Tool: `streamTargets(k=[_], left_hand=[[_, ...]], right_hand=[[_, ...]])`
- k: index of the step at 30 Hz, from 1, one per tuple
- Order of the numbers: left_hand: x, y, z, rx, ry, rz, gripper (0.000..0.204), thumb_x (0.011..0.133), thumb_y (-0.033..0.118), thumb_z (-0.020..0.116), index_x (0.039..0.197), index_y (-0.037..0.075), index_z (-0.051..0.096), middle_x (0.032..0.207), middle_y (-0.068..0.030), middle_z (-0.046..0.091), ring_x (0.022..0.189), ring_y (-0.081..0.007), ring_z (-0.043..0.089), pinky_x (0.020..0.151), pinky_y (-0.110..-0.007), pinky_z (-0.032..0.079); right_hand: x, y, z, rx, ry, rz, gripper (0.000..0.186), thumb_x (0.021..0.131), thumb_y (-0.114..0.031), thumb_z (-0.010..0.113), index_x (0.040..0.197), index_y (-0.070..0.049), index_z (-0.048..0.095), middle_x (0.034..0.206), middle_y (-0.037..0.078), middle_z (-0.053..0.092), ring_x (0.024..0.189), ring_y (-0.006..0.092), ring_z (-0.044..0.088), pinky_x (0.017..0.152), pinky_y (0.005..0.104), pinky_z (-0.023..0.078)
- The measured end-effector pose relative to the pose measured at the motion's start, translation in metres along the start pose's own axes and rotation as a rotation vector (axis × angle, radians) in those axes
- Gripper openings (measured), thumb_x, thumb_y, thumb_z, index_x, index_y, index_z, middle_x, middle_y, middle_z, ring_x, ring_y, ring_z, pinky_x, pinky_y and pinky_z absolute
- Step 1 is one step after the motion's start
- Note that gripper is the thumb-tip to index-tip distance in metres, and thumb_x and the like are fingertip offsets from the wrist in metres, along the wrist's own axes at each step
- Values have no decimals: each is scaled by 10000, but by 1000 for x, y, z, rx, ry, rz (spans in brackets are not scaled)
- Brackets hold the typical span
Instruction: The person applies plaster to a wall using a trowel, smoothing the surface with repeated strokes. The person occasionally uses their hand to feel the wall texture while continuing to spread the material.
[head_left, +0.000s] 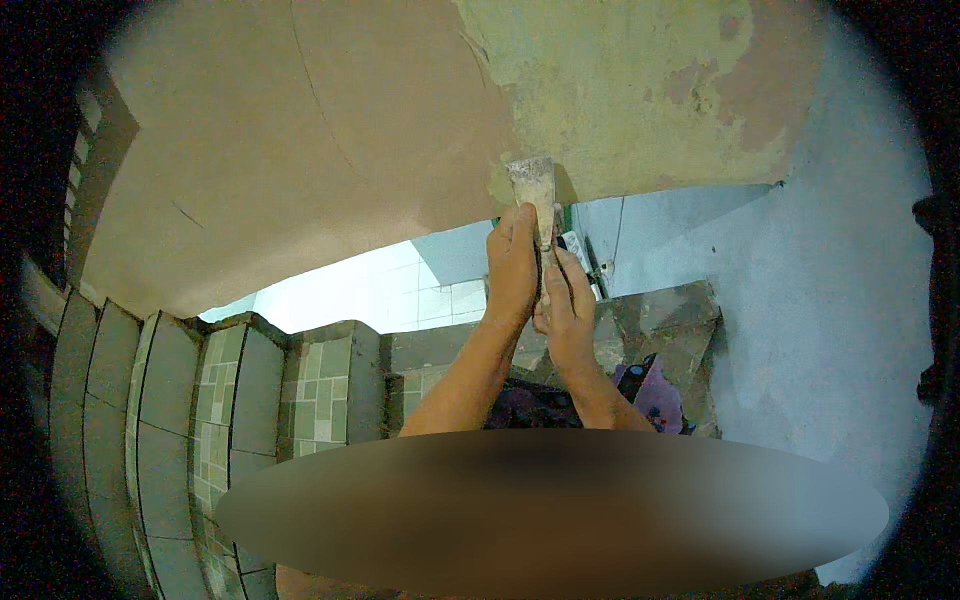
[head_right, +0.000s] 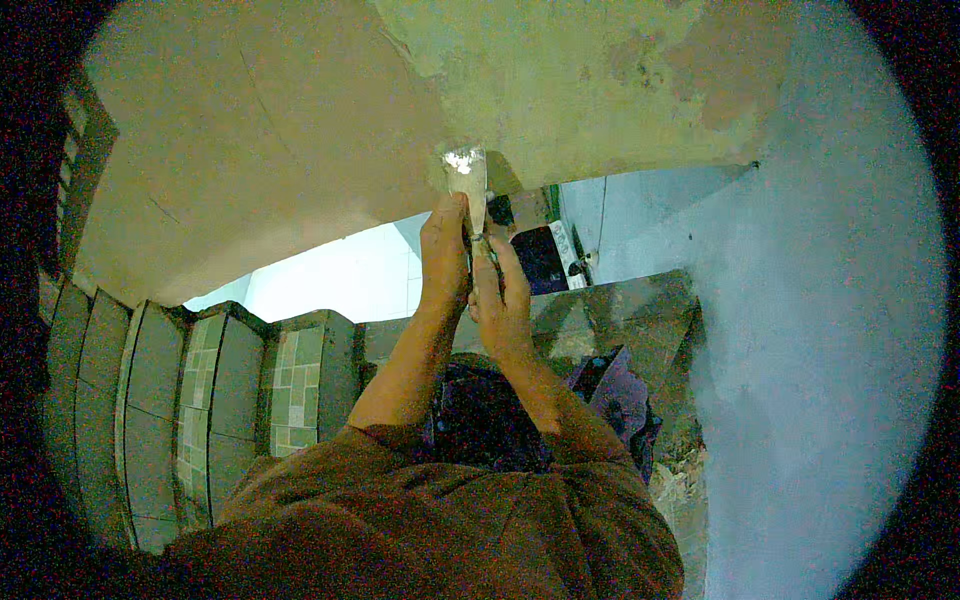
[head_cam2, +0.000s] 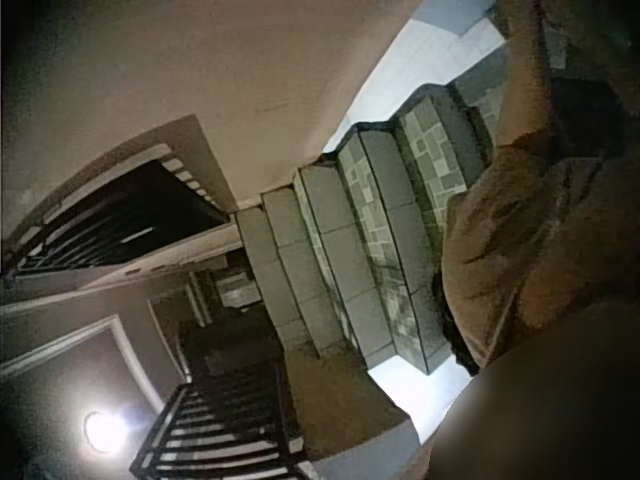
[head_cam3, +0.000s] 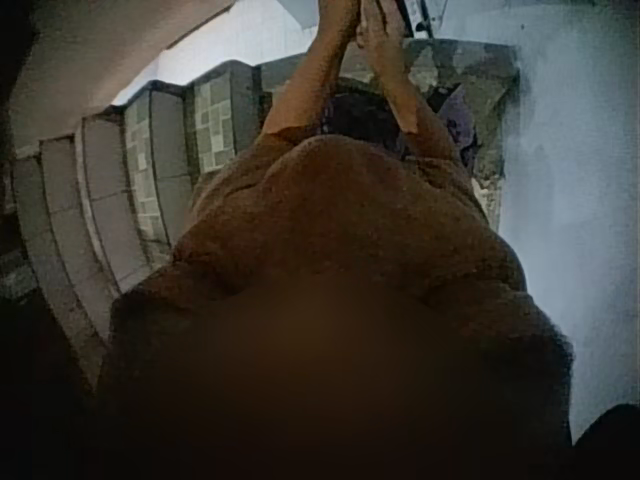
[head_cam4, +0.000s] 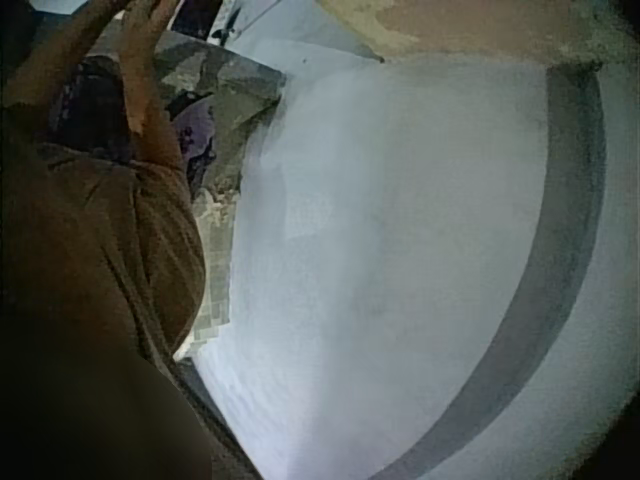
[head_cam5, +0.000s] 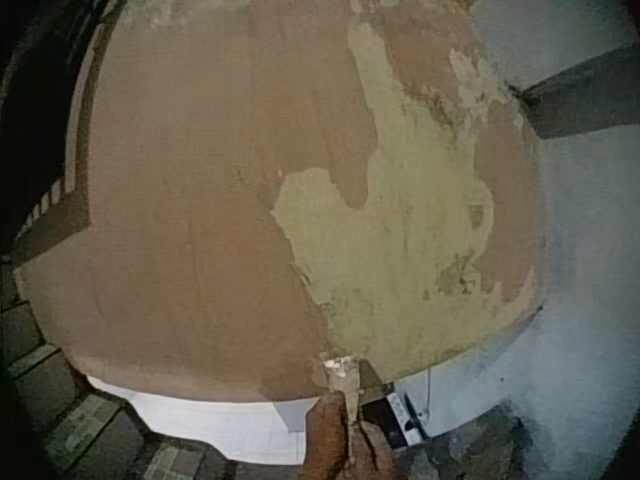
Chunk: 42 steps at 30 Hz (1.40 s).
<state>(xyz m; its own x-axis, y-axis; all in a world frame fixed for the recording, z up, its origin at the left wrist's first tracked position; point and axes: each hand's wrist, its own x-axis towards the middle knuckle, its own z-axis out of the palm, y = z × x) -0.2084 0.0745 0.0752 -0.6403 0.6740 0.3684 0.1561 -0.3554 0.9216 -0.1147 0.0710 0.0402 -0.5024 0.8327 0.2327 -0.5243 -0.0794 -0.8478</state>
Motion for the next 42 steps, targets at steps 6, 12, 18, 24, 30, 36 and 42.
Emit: streamTargets(k=[6,12,18,24,30,36,42], left_hand=[[10,-1,0,124,3,29,382,1034,384,502,934,33,617,823,-54,614,721,-137,530,659,-315,447],[8,1,1,116,16,44,370,1049,349,489,956,20,629,821,-59,632,734,-137,551,662,-318,455],[16,9,2,67,-18,24,359,1063,301,478,995,-7,650,818,-71,663,732,-124,574,650,-305,460],[11,15,4,-41,-14,-25,358,1065,308,477,1041,-2,653,829,-48,656,722,-105,571,638,-284,463],[9,19,4,27,-5,-16,369,1047,356,502,942,39,659,839,-56,663,716,-120,587,635,-284,472],[6,19,5,-18,-26,-65,317,1073,290,484,991,29,645,816,-34,652,708,-94,571,630,-264,459],[8,16,2,24,-31,-42,330,1074,291,475,996,25,653,834,-41,663,715,-94,570,638,-262,459]], right_hand=[[8,8,-2,-113,5,-69,357,1068,-251,487,1353,-37,506,837,-10,537,600,43,437,500,209,362],[13,19,-4,-202,31,-129,350,1067,-217,481,1326,16,508,919,30,576,630,71,463,555,242,420],[20,19,-3,-229,19,-228,338,1073,-195,457,1349,-7,511,816,-16,545,547,27,384,445,208,298],[17,15,2,-335,35,-340,331,1076,-196,456,1341,-4,506,841,-18,540,588,26,400,485,209,335],[9,10,-2,-342,2,-241,347,1078,-212,454,1357,-9,498,899,-19,539,630,18,421,506,195,354],[9,13,-3,-348,25,-255,353,1083,-227,444,1368,-25,491,885,-28,529,628,13,418,504,184,359],[11,15,-3,-330,9,-205,339,1079,-216,456,1352,-19,503,836,-33,518,595,19,414,490,190,350]])
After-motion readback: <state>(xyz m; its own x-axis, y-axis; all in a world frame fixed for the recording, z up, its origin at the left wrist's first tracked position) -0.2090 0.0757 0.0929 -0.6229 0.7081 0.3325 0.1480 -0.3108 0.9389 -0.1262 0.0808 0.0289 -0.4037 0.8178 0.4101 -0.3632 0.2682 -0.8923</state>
